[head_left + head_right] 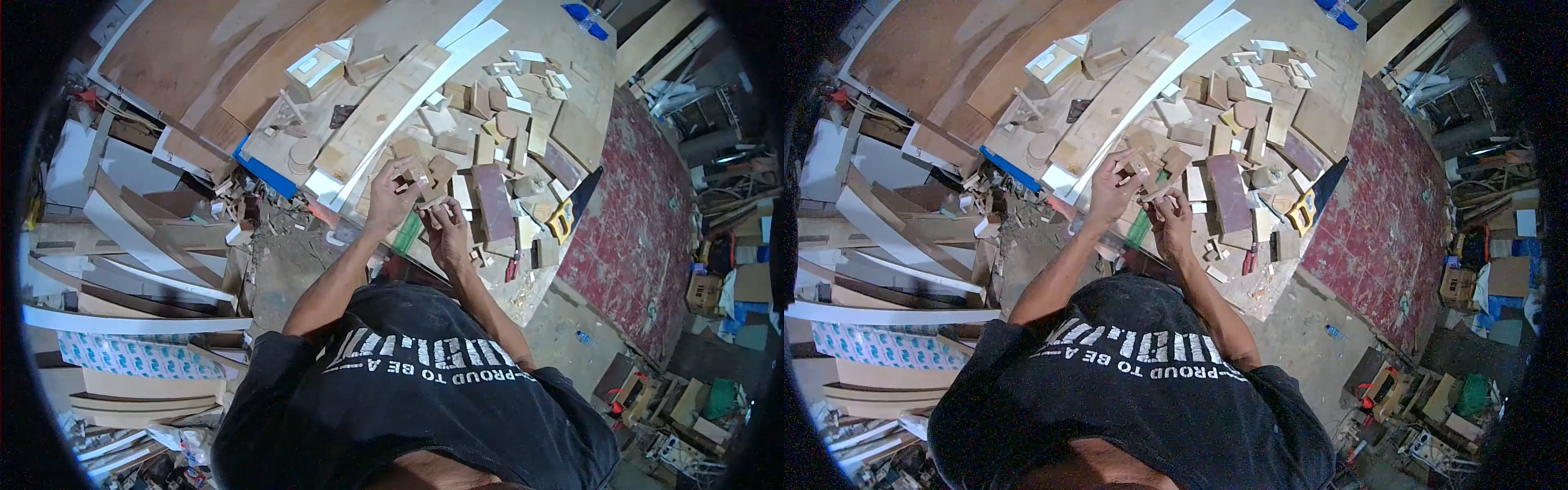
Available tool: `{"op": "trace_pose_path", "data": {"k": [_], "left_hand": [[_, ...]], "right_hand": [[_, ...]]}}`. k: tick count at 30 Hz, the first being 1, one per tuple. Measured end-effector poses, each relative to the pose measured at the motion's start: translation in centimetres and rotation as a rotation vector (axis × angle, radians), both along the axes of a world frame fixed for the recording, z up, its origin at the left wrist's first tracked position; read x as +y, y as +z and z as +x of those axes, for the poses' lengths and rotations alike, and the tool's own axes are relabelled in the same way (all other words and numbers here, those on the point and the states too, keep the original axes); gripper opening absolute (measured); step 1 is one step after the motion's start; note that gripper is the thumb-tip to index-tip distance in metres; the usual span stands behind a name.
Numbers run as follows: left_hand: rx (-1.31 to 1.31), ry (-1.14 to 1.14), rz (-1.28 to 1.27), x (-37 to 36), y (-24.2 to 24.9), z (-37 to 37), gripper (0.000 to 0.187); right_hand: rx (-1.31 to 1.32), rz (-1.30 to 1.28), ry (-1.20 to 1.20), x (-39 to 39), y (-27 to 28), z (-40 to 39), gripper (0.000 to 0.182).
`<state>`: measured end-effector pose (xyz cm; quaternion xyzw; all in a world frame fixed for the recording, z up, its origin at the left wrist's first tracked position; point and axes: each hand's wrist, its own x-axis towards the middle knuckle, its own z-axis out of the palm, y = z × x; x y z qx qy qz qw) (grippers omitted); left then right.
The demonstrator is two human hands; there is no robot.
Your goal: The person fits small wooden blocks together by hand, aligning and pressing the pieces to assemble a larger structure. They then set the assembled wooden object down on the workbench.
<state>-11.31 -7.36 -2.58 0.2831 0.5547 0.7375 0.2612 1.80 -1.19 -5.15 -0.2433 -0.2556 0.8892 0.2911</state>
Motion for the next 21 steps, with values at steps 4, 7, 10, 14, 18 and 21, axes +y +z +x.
{"op": "trace_pose_path", "data": {"k": [4, 7, 10, 14, 18, 21], "left_hand": [[-0.058, -0.026, -0.009, -0.7, 0.9, -2.2, 0.047], [0.051, -0.079, -0.014, -0.8, 0.6, -4.0, 0.044], [0.054, -0.096, 0.018, -0.9, 1.5, -4.8, 0.042], [0.205, -0.095, 0.03, -0.4, 2.3, -6.0, 0.038], [0.169, -0.145, 0.072, -0.2, 3.5, -6.2, 0.035], [0.156, -0.155, 0.111, -0.2, 3.7, -6.8, 0.04]], "right_hand": [[-0.039, 0.004, -0.013, -0.6, 0.2, -2.4, 0.022], [-0.006, 0.053, -0.035, -0.7, 0.5, -3.8, 0.023], [0.005, 0.089, -0.064, -0.8, 1.4, -4.9, 0.025], [0.025, 0.104, -0.101, -1.0, 1.9, -5.8, 0.027], [0.032, 0.056, -0.185, -1.3, 2.6, -5.9, 0.026], [0.04, 0.15, -0.16, -1.4, 3.3, -6.0, 0.029]]}}
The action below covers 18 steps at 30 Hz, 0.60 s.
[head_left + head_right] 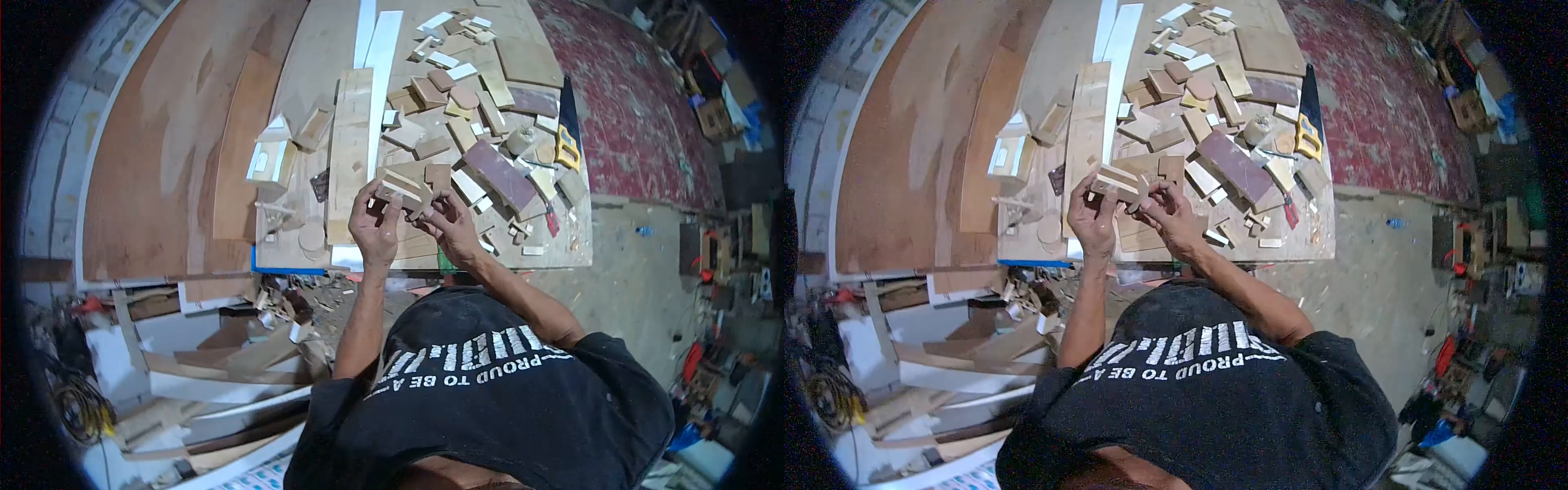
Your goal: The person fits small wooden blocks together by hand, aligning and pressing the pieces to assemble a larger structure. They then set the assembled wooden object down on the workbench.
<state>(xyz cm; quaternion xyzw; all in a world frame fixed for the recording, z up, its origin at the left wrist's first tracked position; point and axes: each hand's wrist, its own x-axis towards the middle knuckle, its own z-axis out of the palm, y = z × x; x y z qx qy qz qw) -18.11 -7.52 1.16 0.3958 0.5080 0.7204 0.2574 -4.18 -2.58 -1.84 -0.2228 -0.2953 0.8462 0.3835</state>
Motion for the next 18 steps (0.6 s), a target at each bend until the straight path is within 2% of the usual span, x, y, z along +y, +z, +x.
{"op": "trace_pose_path", "data": {"k": [6, 10, 18], "left_hand": [[-0.212, -0.024, 0.114, 0.2, 0.4, -1.1, 0.043], [-0.174, -0.022, 0.115, 0.2, 1.0, -1.2, 0.043], [-0.274, -0.04, 0.123, 0.5, 0.7, -1.3, 0.046]], "right_hand": [[0.001, 0.099, -0.068, -0.4, 2.0, -1.0, 0.027], [0.016, 0.129, -0.091, -0.3, 2.3, -1.5, 0.028], [-0.014, 0.137, -0.091, -0.3, 2.6, -1.4, 0.03]]}}
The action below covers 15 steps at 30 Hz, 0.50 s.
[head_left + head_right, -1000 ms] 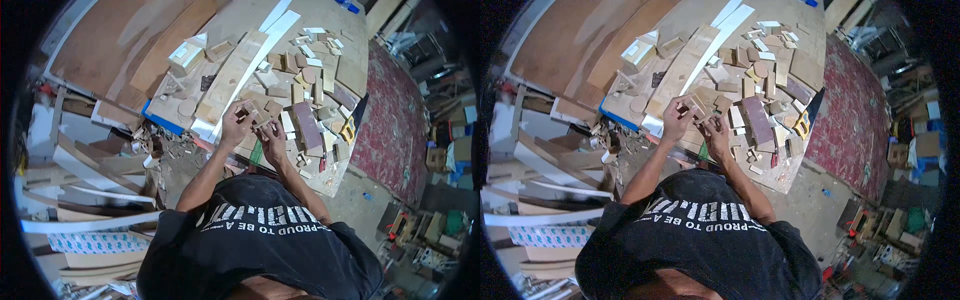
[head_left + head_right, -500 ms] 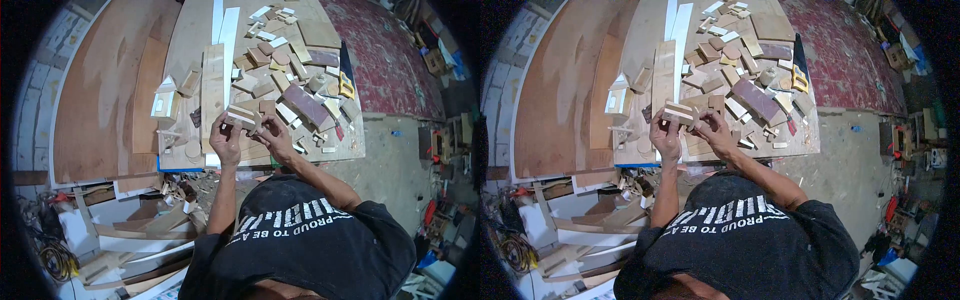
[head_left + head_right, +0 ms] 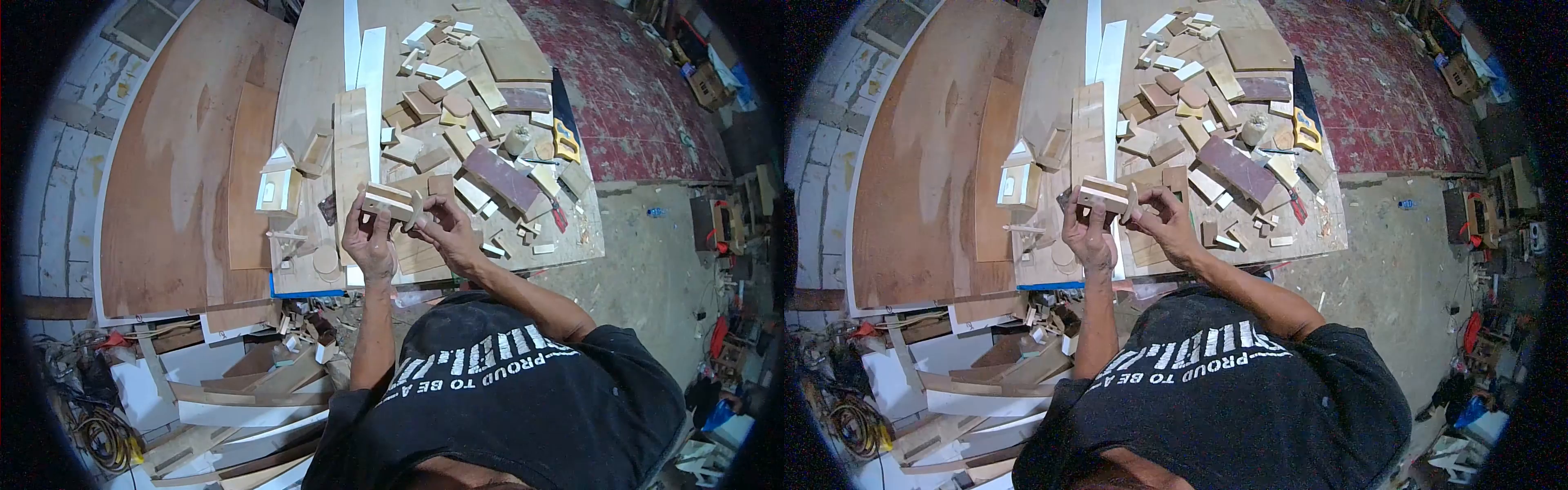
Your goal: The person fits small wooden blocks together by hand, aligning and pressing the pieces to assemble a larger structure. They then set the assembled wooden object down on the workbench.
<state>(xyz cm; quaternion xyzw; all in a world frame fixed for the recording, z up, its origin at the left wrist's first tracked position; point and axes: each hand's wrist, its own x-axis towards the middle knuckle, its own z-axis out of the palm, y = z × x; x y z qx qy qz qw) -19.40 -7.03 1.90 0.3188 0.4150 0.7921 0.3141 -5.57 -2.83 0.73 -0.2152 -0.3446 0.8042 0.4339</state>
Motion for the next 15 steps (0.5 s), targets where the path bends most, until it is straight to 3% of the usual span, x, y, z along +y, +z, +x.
{"op": "trace_pose_path", "data": {"k": [13, 15], "left_hand": [[-0.091, -0.011, -0.02, 0.3, 0.0, 0.9, 0.048], [-0.001, 0.0, -0.036, 0.2, 0.1, 1.0, 0.047]], "right_hand": [[-0.031, 0.0, 0.0, 0.1, 0.1, 1.0, 0.026], [-0.018, 0.01, -0.034, 0.0, 0.0, 1.0, 0.025]]}}
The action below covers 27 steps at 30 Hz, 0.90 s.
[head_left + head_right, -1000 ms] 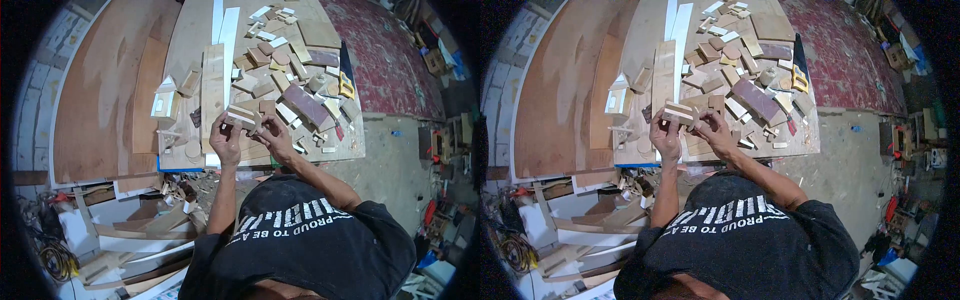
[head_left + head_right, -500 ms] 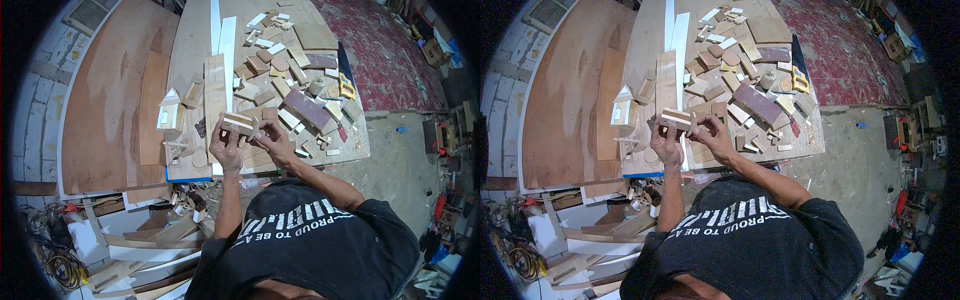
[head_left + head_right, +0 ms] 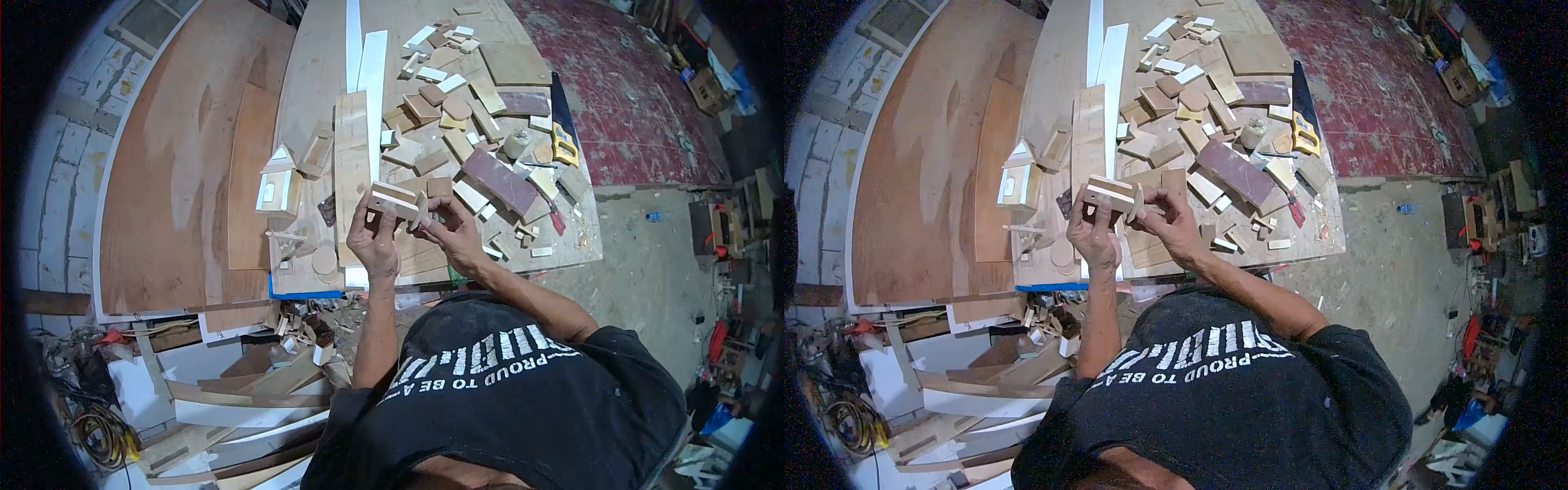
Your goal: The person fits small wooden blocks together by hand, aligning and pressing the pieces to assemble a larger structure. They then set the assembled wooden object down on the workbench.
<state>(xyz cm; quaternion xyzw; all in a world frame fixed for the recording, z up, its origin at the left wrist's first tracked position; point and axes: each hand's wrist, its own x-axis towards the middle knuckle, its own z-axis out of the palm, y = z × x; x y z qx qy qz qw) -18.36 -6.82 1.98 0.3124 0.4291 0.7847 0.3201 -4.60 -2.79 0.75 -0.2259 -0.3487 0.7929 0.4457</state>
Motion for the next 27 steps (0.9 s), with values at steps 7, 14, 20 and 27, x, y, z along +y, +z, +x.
{"op": "trace_pose_path", "data": {"k": [7, 14, 20, 27], "left_hand": [[0.193, 0.075, -0.01, 0.1, 0.6, 0.1, 0.046], [0.144, 0.096, 0.025, 0.5, 1.5, 0.5, 0.047], [0.243, 0.076, -0.047, 0.5, 1.5, 0.6, 0.046], [0.072, 0.09, -0.213, 0.0, -0.9, -0.4, 0.039]], "right_hand": [[-0.005, 0.015, 0.047, 0.4, 0.5, 0.1, 0.025], [0.026, -0.044, 0.063, 0.7, 0.0, -0.1, 0.024], [0.012, -0.089, 0.096, 1.3, -1.1, -0.1, 0.026], [-0.884, 0.442, 0.178, 3.8, -12.5, 1.8, 0.034]]}}
